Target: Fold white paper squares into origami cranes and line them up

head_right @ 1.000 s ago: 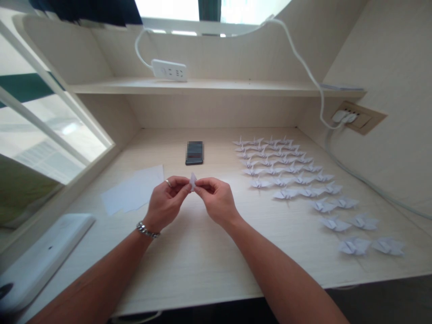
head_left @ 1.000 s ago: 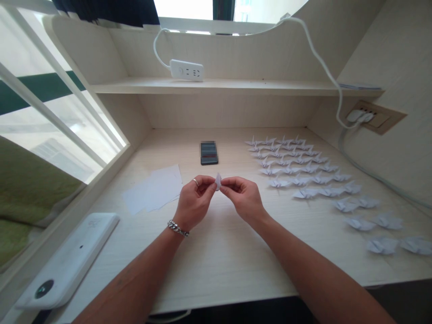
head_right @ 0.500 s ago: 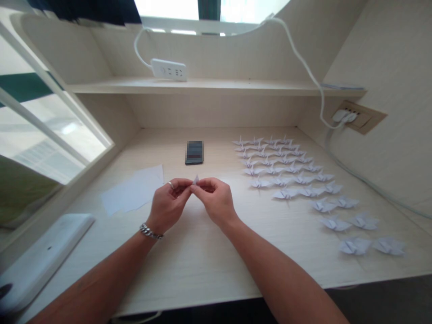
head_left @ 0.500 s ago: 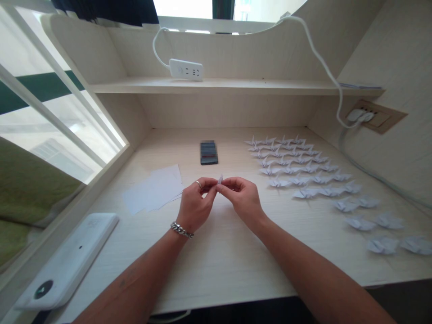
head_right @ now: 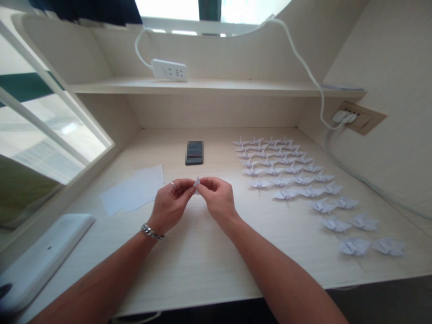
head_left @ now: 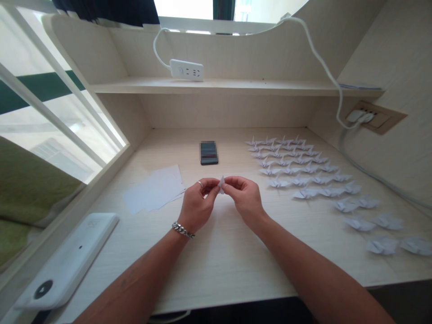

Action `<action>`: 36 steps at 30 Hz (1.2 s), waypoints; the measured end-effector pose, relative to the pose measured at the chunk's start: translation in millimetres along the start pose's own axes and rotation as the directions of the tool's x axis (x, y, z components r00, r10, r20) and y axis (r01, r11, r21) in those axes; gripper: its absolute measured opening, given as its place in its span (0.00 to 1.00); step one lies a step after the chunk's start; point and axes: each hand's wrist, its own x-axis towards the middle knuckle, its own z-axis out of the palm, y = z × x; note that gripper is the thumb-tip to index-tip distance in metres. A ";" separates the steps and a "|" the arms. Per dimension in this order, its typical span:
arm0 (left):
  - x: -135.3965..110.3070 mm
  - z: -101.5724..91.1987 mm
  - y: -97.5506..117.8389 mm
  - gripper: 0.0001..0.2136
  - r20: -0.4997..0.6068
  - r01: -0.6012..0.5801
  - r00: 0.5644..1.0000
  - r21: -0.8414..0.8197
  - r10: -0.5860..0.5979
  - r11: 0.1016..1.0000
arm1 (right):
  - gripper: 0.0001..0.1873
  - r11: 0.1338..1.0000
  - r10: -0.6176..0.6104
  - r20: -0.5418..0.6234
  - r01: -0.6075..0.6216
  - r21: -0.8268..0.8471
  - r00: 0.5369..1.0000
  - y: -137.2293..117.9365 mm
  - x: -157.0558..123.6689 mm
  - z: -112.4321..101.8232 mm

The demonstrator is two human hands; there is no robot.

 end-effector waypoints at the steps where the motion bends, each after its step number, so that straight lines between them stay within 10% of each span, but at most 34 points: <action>1: 0.0 0.0 -0.2 0.09 0.005 0.000 1.000 0.000 0.000 1.000 | 0.14 1.000 -0.008 -0.007 0.008 0.005 1.000 0.5 0.2 -0.1; 26: -2.9 -3.3 -0.5 0.12 0.194 0.049 0.980 -0.091 -0.031 0.995 | 0.16 0.994 -0.070 0.062 0.075 -0.077 0.996 -2.5 0.5 -7.2; 36: 5.8 -6.6 2.3 0.14 0.038 0.146 0.989 -0.212 -0.141 0.966 | 0.19 0.987 -0.013 0.203 0.045 -0.154 0.979 0.4 -0.9 -7.5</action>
